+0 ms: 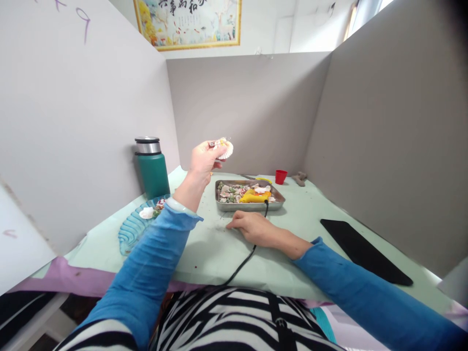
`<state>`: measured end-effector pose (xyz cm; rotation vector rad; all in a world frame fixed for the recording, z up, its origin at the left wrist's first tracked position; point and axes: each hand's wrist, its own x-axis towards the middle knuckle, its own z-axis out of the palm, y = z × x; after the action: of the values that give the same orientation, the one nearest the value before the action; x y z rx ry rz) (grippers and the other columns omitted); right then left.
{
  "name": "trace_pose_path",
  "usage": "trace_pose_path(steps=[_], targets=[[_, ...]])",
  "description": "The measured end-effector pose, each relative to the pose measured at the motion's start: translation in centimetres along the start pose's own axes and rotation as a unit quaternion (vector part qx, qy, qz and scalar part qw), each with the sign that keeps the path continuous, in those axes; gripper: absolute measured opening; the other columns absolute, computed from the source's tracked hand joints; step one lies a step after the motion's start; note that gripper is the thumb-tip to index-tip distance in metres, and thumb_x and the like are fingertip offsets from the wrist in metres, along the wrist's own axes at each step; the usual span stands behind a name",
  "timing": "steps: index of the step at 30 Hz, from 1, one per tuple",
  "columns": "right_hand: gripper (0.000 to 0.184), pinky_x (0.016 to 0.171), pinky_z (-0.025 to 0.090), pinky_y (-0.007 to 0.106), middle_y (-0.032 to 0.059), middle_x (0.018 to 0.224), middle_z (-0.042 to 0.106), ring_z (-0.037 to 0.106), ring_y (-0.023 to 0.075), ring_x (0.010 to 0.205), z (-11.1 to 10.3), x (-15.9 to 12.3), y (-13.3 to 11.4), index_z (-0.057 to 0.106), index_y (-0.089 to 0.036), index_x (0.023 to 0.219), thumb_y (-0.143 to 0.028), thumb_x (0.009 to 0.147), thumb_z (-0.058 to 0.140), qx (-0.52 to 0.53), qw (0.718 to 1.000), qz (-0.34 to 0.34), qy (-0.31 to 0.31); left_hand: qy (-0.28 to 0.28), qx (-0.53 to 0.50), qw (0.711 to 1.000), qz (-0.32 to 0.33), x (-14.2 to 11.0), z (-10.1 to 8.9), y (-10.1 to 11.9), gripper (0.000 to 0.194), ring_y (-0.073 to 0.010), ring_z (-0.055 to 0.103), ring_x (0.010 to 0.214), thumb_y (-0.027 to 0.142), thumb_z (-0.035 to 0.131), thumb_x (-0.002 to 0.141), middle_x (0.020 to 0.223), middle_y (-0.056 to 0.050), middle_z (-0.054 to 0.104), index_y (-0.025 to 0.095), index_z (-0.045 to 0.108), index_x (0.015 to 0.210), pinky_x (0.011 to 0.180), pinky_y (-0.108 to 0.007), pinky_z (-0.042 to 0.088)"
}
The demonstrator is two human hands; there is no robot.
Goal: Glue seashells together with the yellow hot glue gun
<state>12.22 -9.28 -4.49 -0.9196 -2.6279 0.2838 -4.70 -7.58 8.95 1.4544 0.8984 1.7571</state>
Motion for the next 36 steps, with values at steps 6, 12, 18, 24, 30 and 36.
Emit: trace_pose_path(steps=[6, 12, 18, 24, 30, 36], targets=[[0.053, 0.058, 0.044, 0.023, 0.0071, 0.096, 0.070, 0.058, 0.0108, 0.063, -0.4, 0.5, 0.7, 0.073, -0.013, 0.107, -0.004, 0.068, 0.038, 0.292, 0.936, 0.199, -0.004, 0.011, 0.007, 1.000, -0.013, 0.3, 0.2, -0.5, 0.028, -0.0092, 0.058, 0.057, 0.023, 0.074, 0.067, 0.076, -0.004, 0.067, 0.016, 0.062, 0.091, 0.049, -0.020, 0.041], [0.049, 0.079, 0.045, 0.027, 0.0069, 0.102, 0.065, 0.060, 0.0157, 0.085, 0.1, -0.1, 0.3, 0.074, -0.019, 0.107, -0.003, 0.074, 0.041, 0.090, 0.996, 0.010, 0.003, 0.012, 0.012, 1.000, -0.021, 0.4, 0.3, -1.2, 0.024, -0.0084, 0.058, 0.057, 0.022, 0.073, 0.066, 0.077, -0.004, 0.067, 0.015, 0.061, 0.086, 0.048, -0.019, 0.040], [0.047, 0.074, 0.042, 0.028, 0.0094, 0.111, 0.061, 0.060, 0.0185, 0.089, 0.3, -0.4, -0.2, 0.068, -0.022, 0.119, -0.008, 0.081, 0.043, -0.092, 0.996, -0.001, -0.018, 0.003, 0.015, 1.000, -0.012, 0.4, 0.2, -1.3, 0.026, -0.0084, 0.059, 0.059, 0.024, 0.074, 0.065, 0.080, -0.005, 0.068, 0.015, 0.061, 0.086, 0.047, -0.017, 0.039], [0.042, 0.078, 0.041, 0.026, 0.0086, 0.104, 0.064, 0.060, 0.0177, 0.092, 0.6, -0.2, 1.4, 0.071, -0.018, 0.113, -0.009, 0.083, 0.043, -0.051, 0.997, 0.046, 0.020, -0.001, 0.008, 1.000, -0.018, 0.6, 0.3, -1.4, 0.023, -0.0073, 0.056, 0.055, 0.022, 0.074, 0.065, 0.076, -0.003, 0.067, 0.015, 0.060, 0.082, 0.045, -0.017, 0.038], [0.042, 0.072, 0.041, 0.027, 0.0082, 0.104, 0.065, 0.061, 0.0193, 0.090, 0.0, -0.6, 0.3, 0.066, -0.022, 0.119, -0.013, 0.086, 0.042, -0.127, 0.990, 0.062, 0.024, -0.027, 0.019, 0.999, -0.028, 1.2, 1.5, -2.3, 0.020, -0.0079, 0.057, 0.055, 0.021, 0.072, 0.066, 0.076, -0.003, 0.066, 0.015, 0.061, 0.081, 0.045, -0.017, 0.037], [0.045, 0.075, 0.044, 0.029, 0.0122, 0.115, 0.064, 0.062, 0.0223, 0.095, -0.9, -0.7, -0.7, 0.055, -0.019, 0.131, -0.017, 0.089, 0.040, -0.201, 0.971, 0.108, 0.073, -0.031, 0.077, 0.994, -0.068, 1.6, 2.4, -5.6, 0.017, -0.0091, 0.057, 0.054, 0.020, 0.069, 0.067, 0.073, -0.003, 0.066, 0.014, 0.061, 0.080, 0.045, -0.018, 0.038]])
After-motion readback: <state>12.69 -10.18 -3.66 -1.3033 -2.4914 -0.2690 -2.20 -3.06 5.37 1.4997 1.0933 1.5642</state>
